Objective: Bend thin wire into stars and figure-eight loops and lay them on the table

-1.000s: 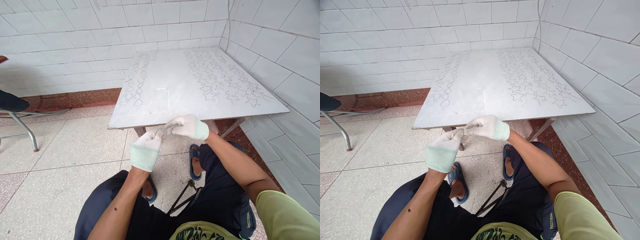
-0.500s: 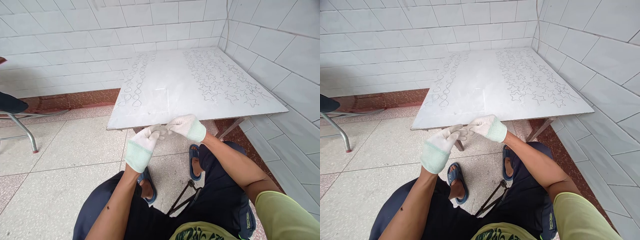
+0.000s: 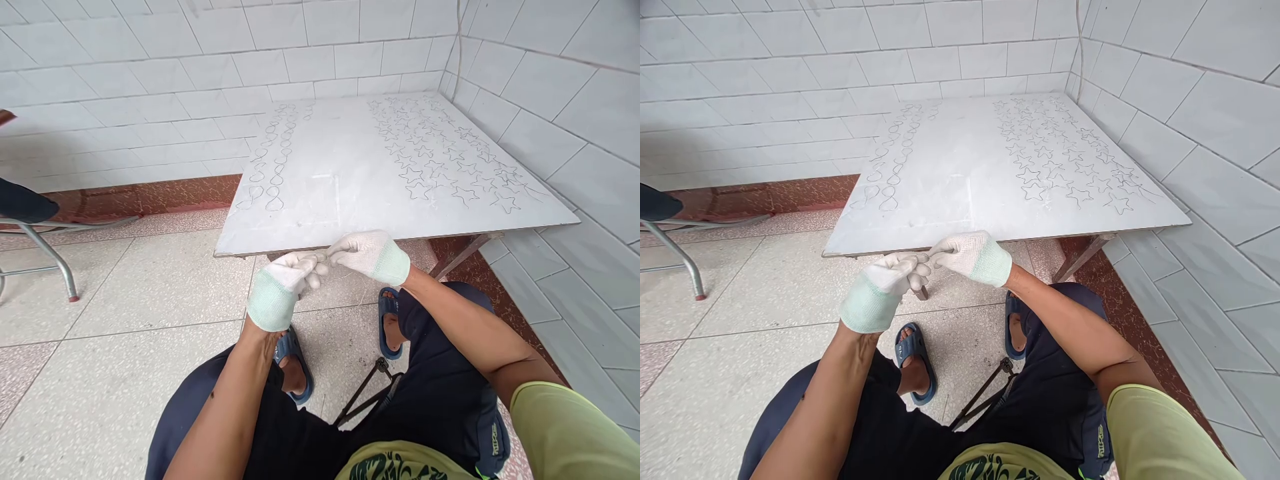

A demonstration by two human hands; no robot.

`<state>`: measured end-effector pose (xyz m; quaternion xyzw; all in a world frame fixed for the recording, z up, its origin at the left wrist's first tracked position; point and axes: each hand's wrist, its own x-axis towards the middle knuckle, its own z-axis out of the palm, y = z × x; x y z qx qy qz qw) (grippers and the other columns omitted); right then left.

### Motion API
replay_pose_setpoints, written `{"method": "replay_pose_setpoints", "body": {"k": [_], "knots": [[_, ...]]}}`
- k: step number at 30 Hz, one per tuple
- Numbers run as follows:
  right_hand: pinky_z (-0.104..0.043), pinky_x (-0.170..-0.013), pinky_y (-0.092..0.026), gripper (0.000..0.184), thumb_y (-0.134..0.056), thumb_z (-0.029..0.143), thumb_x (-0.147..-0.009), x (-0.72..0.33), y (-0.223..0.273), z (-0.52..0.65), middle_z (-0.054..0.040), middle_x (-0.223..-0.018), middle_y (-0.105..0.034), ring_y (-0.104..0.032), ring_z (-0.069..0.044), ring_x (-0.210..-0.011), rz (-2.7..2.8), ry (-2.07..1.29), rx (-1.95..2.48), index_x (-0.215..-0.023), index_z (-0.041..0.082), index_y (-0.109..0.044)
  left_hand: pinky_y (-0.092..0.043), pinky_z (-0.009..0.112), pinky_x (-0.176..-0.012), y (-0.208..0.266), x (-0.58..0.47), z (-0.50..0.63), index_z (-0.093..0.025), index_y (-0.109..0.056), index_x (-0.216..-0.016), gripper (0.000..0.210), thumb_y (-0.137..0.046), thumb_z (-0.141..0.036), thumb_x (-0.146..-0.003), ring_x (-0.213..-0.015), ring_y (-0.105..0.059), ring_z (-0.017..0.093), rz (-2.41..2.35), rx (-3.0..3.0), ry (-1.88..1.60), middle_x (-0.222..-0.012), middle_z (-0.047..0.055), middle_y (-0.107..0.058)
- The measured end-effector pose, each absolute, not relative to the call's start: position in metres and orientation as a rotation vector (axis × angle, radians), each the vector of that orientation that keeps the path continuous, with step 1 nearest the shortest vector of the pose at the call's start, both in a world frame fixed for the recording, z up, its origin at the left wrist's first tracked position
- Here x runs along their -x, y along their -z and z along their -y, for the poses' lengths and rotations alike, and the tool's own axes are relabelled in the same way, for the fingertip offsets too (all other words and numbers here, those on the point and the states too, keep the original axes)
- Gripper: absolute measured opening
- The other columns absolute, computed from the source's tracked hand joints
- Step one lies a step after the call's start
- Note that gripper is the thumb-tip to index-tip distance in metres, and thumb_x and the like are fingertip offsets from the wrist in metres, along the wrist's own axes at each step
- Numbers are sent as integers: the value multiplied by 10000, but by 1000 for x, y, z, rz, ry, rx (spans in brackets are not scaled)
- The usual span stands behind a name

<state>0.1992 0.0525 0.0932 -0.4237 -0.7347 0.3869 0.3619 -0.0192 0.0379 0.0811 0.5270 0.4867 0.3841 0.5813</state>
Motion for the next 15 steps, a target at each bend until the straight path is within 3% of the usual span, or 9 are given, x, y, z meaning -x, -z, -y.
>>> {"method": "replay_pose_setpoints", "body": {"k": [4,7,11,15], "knots": [[-382,-969,-556,182,-736,321,-926,-204,-98,-54,-70,-1071,-809,-740,-251,-1027,2084,-650,1041,-1033,205,-825,-490,306,-530,-84,21,-34,-160,-789,-964,480,-734,-619,-833,-570,-650,177,-1258,-1274,-916,-818,109,-810],[-409,-994,-527,174,-760,329,-927,-206,-102,-57,-108,-1035,-794,-717,-287,-1045,2202,-450,1001,-992,179,-818,-493,304,-569,-89,20,-29,-181,-754,-848,423,-705,-601,-857,-621,-676,185,-1372,-1331,-960,-872,108,-823],[-389,-942,-497,249,-669,333,-1011,-200,-102,-64,-81,-918,-779,-702,-250,-924,2362,-412,885,-860,187,-801,-498,315,-630,-95,15,-25,-202,-731,-763,404,-661,-578,-894,-619,-662,176,-1447,-1403,-933,-872,89,-824],[-376,-864,-469,368,-516,275,-1086,-195,-89,-73,-76,-871,-771,-675,-222,-832,2517,-317,765,-883,172,-805,-452,311,-612,-98,9,-23,-199,-768,-798,407,-662,-579,-898,-628,-656,181,-1501,-1441,-923,-811,69,-809]]}}
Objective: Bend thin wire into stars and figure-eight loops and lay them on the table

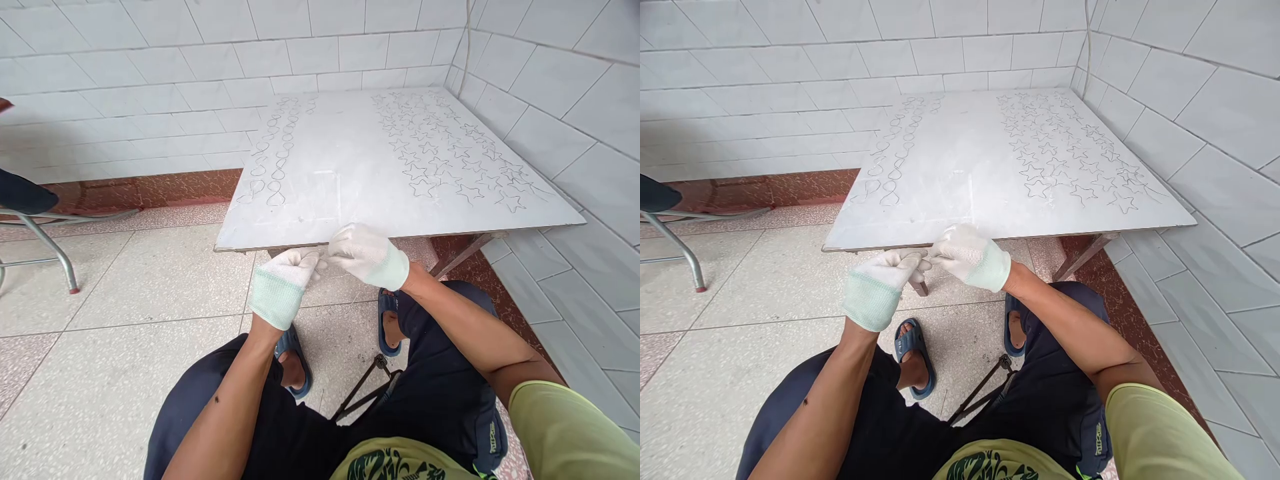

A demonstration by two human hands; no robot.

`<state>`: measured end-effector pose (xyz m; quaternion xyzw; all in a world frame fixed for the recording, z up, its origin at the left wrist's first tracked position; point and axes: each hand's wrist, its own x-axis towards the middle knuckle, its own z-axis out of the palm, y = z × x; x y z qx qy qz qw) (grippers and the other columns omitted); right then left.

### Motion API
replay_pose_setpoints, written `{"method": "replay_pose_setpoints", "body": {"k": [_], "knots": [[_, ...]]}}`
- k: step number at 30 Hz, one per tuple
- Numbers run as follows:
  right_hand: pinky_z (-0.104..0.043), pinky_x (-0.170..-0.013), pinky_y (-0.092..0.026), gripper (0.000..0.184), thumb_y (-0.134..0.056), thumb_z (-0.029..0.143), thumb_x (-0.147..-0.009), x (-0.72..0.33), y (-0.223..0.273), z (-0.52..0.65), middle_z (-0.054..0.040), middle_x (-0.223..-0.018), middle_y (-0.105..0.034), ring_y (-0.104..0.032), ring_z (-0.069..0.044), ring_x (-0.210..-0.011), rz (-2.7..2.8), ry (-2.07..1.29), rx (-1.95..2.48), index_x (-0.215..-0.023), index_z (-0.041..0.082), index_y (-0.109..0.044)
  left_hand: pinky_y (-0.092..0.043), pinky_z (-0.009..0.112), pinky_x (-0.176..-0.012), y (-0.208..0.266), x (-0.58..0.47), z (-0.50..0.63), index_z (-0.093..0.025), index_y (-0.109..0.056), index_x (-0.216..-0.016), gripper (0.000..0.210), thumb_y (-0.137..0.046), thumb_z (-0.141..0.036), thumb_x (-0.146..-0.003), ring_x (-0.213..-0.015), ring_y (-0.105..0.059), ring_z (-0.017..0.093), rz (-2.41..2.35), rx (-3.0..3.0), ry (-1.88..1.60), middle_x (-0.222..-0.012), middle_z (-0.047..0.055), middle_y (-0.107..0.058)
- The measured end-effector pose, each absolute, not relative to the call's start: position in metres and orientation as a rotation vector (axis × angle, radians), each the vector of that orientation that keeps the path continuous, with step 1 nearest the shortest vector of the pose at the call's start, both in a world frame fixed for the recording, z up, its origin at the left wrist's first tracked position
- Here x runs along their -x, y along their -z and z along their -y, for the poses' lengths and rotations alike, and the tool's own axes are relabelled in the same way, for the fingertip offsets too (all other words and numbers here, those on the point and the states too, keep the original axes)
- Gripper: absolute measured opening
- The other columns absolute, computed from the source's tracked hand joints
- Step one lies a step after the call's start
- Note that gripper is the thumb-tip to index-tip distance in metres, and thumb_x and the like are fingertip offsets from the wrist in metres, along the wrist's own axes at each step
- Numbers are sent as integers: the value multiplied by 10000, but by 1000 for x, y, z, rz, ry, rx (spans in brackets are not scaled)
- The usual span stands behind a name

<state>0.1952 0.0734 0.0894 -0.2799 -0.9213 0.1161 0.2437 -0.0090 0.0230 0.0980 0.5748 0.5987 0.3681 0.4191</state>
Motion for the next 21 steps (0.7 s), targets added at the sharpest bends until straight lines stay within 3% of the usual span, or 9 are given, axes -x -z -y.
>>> {"method": "replay_pose_setpoints", "body": {"k": [7,11,21], "knots": [[-408,-929,-475,396,-443,269,-1106,-196,-66,-79,-125,-998,-795,-685,-258,-934,2553,-131,792,-1070,158,-821,-431,317,-626,-98,2,-21,-211,-760,-808,385,-611,-539,-945,-611,-626,182,-1632,-1493,-932,-669,17,-739],[-406,-926,-467,408,-446,272,-1113,-189,-70,-72,-129,-999,-801,-683,-256,-929,2568,-155,854,-1038,152,-829,-489,309,-731,-90,1,-24,-218,-789,-923,337,-610,-502,-951,-797,-715,217,-1605,-1417,-1001,-748,21,-774],[-271,-768,-455,273,-645,305,-1008,-174,-90,-45,-3,-861,-786,-696,-151,-814,1973,-808,1389,-808,201,-797,-432,296,-703,-88,0,-26,-269,-817,-1033,369,-478,-414,-1051,-830,-680,221,-1822,-1871,-785,-864,33,-793]]}}
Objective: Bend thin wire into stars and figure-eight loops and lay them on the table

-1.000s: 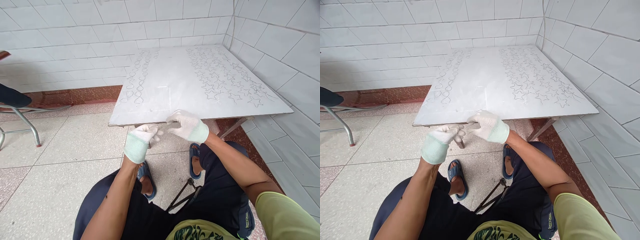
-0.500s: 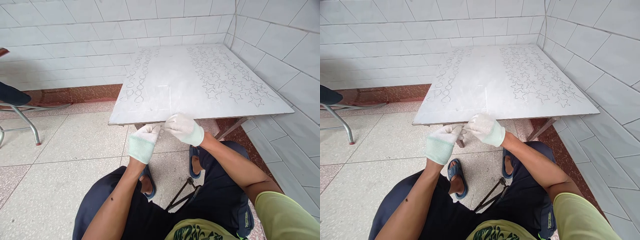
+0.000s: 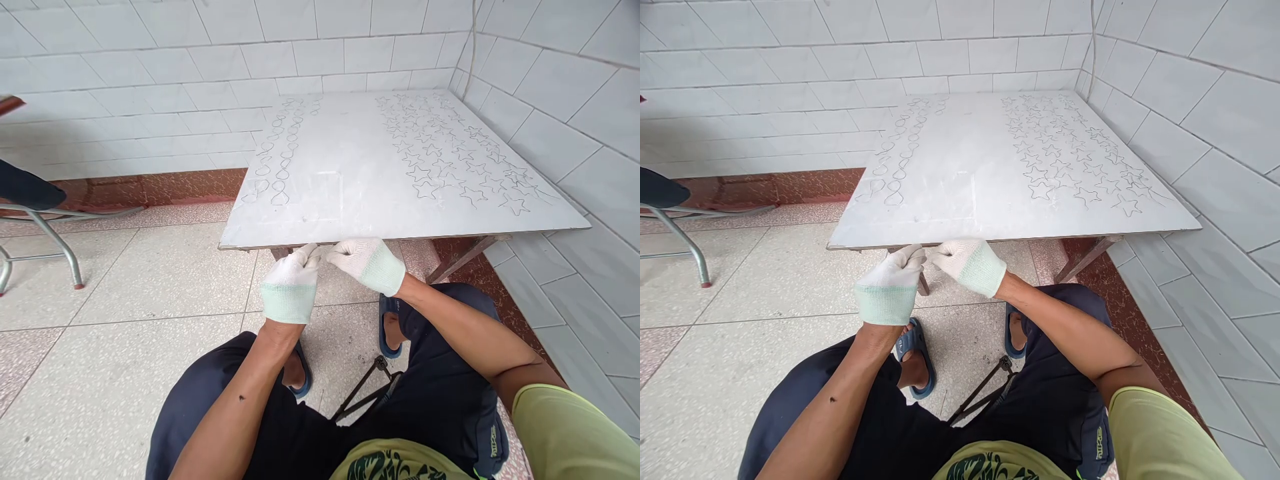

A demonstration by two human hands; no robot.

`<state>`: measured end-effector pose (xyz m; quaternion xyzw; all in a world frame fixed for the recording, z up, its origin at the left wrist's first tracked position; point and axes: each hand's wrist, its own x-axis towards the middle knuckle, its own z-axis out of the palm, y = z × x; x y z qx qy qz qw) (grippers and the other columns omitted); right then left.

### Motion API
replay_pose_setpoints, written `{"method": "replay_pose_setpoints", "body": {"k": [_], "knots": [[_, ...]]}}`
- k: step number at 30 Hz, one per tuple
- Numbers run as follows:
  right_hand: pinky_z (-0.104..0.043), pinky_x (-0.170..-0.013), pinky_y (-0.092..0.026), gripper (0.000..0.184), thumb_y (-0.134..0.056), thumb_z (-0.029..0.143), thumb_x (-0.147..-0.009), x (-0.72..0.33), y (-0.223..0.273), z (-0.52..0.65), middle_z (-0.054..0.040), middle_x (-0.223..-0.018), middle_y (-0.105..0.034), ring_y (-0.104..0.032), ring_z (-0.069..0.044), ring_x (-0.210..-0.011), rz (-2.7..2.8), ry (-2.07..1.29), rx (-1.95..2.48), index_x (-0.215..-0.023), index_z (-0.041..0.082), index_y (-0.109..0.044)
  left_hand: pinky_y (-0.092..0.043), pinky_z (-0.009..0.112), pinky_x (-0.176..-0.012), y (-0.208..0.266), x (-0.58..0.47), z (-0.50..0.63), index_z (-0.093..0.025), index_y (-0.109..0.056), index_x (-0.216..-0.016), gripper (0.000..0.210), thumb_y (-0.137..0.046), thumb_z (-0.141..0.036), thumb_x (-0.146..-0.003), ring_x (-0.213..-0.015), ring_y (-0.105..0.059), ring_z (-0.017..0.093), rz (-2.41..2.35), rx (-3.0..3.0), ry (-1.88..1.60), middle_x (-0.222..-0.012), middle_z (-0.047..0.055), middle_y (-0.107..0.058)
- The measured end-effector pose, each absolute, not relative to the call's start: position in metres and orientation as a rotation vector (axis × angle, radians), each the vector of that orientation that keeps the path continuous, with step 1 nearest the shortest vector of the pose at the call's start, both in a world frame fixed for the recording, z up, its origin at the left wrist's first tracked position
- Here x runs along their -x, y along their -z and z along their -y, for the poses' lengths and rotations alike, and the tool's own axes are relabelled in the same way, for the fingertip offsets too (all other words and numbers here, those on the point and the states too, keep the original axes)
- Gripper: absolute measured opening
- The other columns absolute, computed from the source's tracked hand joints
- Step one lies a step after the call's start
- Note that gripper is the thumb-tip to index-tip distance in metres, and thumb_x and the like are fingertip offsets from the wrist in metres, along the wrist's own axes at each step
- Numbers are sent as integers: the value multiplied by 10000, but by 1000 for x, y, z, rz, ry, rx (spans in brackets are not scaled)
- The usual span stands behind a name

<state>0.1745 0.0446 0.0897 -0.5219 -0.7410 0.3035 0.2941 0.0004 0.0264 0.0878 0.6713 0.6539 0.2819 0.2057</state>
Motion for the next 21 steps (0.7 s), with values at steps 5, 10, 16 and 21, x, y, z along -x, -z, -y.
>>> {"method": "replay_pose_setpoints", "body": {"k": [5,10,16,21], "knots": [[-254,-702,-433,365,-649,260,-971,-173,-98,-48,21,-681,-715,-635,-115,-673,1860,-1055,1442,-615,186,-687,-408,278,-693,-93,-6,-24,-271,-813,-1098,363,-467,-377,-1075,-817,-672,208,-1974,-1926,-641,-782,24,-771],[-245,-636,-410,434,-646,225,-954,-172,-110,-46,38,-549,-608,-545,-99,-571,1765,-1231,1451,-525,189,-596,-395,291,-696,-90,-9,-20,-265,-818,-1107,335,-493,-339,-1071,-817,-678,212,-2044,-1998,-591,-797,31,-777],[-239,-648,-411,368,-643,202,-945,-175,-112,-44,33,-589,-646,-555,-101,-583,1799,-1177,1398,-579,186,-618,-423,305,-739,-84,-13,-19,-258,-823,-1143,352,-486,-349,-1096,-864,-708,227,-2057,-2038,-578,-878,47,-807],[-230,-669,-424,319,-631,132,-930,-179,-110,-45,38,-589,-642,-576,-101,-601,1820,-1151,1362,-614,178,-637,-466,330,-829,-82,-18,-18,-254,-805,-1260,371,-479,-355,-1112,-1005,-744,266,-2075,-2078,-426,-1064,89,-834]]}}
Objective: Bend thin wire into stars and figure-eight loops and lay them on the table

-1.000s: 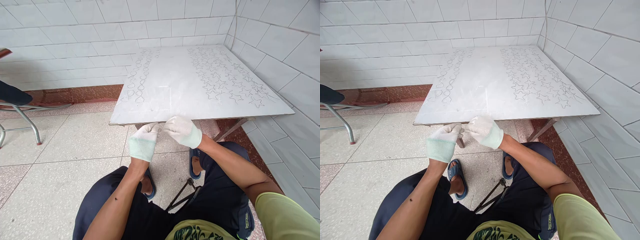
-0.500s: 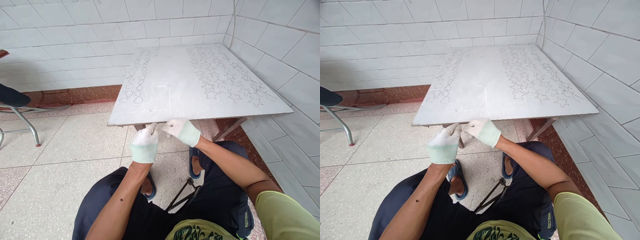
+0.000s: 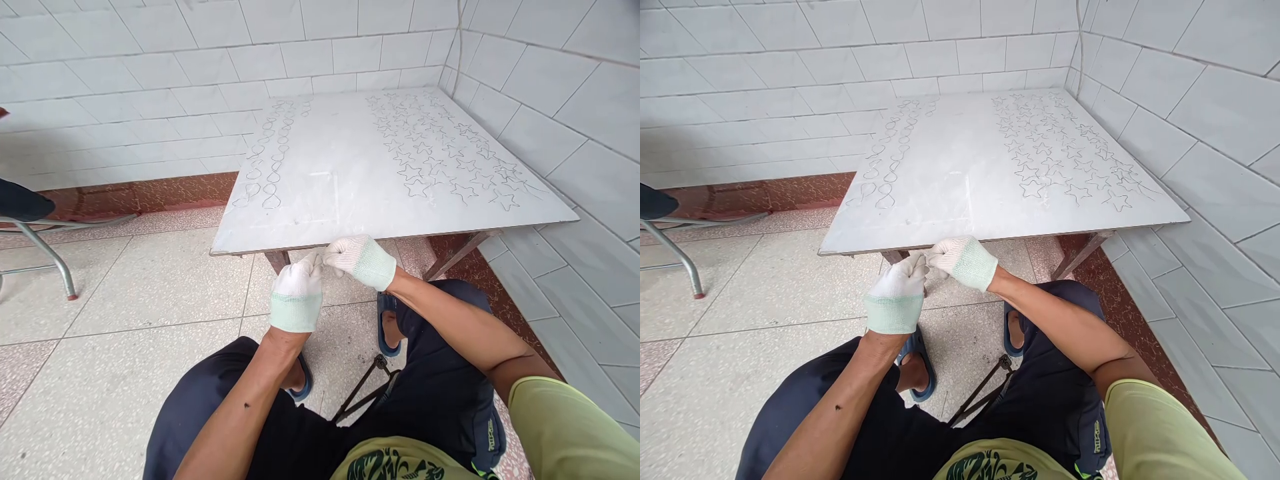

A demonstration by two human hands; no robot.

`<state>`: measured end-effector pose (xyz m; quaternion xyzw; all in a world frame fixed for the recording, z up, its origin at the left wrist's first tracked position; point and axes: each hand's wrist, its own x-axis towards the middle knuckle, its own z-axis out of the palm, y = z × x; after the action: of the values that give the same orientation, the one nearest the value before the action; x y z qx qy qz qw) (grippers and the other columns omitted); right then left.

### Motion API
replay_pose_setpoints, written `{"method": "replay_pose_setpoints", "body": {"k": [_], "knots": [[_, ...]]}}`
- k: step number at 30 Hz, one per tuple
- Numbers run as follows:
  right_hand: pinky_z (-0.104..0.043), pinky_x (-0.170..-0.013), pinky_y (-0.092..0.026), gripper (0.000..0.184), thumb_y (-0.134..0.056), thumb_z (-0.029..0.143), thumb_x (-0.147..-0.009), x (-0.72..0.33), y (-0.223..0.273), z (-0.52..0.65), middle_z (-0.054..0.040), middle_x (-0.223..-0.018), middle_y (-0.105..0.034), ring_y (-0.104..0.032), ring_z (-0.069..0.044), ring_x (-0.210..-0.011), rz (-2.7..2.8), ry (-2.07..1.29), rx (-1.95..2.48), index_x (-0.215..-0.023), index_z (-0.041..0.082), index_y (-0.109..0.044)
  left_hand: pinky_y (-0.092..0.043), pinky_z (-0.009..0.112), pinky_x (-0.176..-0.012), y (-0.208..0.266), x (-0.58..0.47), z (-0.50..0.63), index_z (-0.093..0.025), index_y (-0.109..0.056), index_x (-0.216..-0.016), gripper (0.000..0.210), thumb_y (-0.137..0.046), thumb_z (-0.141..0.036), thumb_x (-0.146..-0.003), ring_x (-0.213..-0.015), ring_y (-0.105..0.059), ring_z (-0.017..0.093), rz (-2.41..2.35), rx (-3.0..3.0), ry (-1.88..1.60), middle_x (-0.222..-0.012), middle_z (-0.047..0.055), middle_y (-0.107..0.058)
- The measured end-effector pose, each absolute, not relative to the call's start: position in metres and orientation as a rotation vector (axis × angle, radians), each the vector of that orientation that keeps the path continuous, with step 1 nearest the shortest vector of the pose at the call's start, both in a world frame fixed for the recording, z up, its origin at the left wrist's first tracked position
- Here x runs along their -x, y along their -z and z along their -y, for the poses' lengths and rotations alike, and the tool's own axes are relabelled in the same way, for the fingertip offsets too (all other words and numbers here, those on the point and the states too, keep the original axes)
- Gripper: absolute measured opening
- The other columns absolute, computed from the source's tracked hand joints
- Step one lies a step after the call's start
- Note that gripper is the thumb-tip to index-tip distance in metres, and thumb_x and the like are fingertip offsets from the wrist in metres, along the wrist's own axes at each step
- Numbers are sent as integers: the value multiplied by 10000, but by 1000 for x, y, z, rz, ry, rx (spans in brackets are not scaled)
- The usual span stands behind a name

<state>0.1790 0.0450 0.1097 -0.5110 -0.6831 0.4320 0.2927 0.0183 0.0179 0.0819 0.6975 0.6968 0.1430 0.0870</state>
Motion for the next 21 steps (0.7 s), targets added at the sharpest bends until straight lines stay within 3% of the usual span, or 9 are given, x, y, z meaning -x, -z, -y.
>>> {"method": "replay_pose_setpoints", "body": {"k": [10,21], "knots": [[-237,-685,-421,412,-602,157,-951,-187,-98,-53,32,-584,-627,-567,-96,-593,1970,-1070,1276,-540,178,-596,-510,339,-805,-80,-24,-14,-237,-776,-1308,375,-465,-318,-1116,-980,-763,285,-2094,-2211,-309,-997,107,-824],[-231,-673,-416,328,-603,111,-901,-187,-96,-55,36,-596,-627,-579,-98,-617,2002,-1037,1261,-579,167,-633,-520,344,-878,-70,-28,-13,-196,-752,-1359,399,-449,-267,-1109,-1070,-752,288,-2091,-2217,-297,-1103,133,-818]]}}
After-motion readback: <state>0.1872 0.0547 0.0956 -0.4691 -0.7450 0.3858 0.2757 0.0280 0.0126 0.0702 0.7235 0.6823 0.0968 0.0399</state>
